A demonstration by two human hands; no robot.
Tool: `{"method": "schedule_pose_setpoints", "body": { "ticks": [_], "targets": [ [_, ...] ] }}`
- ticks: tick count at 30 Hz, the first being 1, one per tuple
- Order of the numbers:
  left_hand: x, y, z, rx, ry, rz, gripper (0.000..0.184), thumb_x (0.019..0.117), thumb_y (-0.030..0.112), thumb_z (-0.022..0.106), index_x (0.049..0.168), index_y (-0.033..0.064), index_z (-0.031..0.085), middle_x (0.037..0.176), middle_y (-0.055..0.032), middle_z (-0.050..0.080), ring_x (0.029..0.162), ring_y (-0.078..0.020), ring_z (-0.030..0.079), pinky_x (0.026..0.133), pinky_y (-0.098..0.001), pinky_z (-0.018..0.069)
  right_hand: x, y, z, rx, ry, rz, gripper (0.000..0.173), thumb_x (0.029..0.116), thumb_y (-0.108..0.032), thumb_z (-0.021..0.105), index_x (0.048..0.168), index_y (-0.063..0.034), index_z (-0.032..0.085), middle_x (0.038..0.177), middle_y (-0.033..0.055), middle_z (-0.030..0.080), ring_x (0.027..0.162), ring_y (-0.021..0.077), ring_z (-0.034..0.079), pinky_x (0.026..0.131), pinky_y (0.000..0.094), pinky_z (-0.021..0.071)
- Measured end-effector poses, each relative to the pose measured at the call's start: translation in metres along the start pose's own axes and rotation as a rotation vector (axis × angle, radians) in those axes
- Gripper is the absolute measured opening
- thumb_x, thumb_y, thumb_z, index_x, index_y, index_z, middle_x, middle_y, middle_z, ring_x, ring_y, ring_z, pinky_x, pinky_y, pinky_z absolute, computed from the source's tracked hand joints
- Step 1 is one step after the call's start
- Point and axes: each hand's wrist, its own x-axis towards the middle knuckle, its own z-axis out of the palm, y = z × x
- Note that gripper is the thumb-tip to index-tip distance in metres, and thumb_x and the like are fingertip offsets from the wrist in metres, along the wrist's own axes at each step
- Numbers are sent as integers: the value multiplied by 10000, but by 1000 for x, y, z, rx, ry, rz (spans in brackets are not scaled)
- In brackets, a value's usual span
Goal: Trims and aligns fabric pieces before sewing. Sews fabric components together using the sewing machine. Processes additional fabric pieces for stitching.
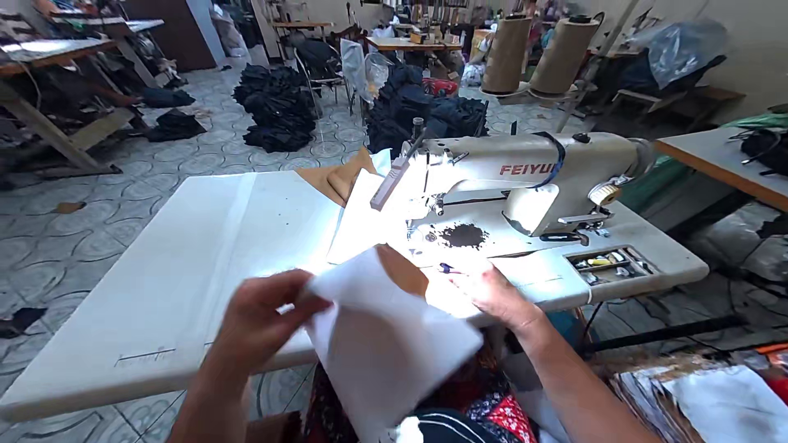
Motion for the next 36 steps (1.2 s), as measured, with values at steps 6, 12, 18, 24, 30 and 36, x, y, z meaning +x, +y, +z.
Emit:
{"method": "schedule_pose_setpoints", "body": {
  "ticks": [6,12,18,24,30,36],
  "targets": [
    [35,-72,-9,298,296,-565,222,1036,158,592,1195,5,570,784,-69,635,623,-115,597,619,-332,536,-15,32,18,-152,-10,253,407,1020,-141,538,1406,-34,608,1516,228,508,1470,410,397,1221,595,251],
    [38,-130,-9,627,119,-828,435,1060,293,573,1301,-70,566,1052,-315,673,985,-482,668,894,-660,501,-22,-26,70,9,169,-272,425,1029,-313,497,1282,-48,710,1206,156,730,1125,301,698,981,490,536],
    [6,-63,-34,662,142,-646,396,1065,258,562,1322,-43,568,1175,-262,657,1026,-390,681,903,-583,547,-26,-58,105,70,-25,-364,409,1044,-369,496,1314,-147,709,1413,133,638,1364,349,558,1116,578,431],
    [-132,-17,-87,348,-410,-1095,283,1048,167,546,947,-16,736,718,-63,682,605,-132,637,638,-343,565,-31,-27,79,-160,299,-113,354,1008,-262,519,1006,-20,778,956,186,745,930,385,716,866,590,542],
    [-232,-138,-57,751,-420,-1514,483,1066,357,535,1212,-83,672,1284,-328,628,1247,-476,588,1051,-640,438,-11,34,31,-242,99,265,363,1025,-110,522,1336,-167,703,1398,186,628,1356,390,543,1150,650,331],
    [-242,-126,-17,1058,-631,-1515,453,959,319,684,1215,-54,654,1266,-279,649,1218,-442,614,989,-600,500,-9,29,29,-292,126,389,402,1023,-97,540,1416,-44,602,1525,259,476,1468,441,378,1181,663,254]
  ]
}}
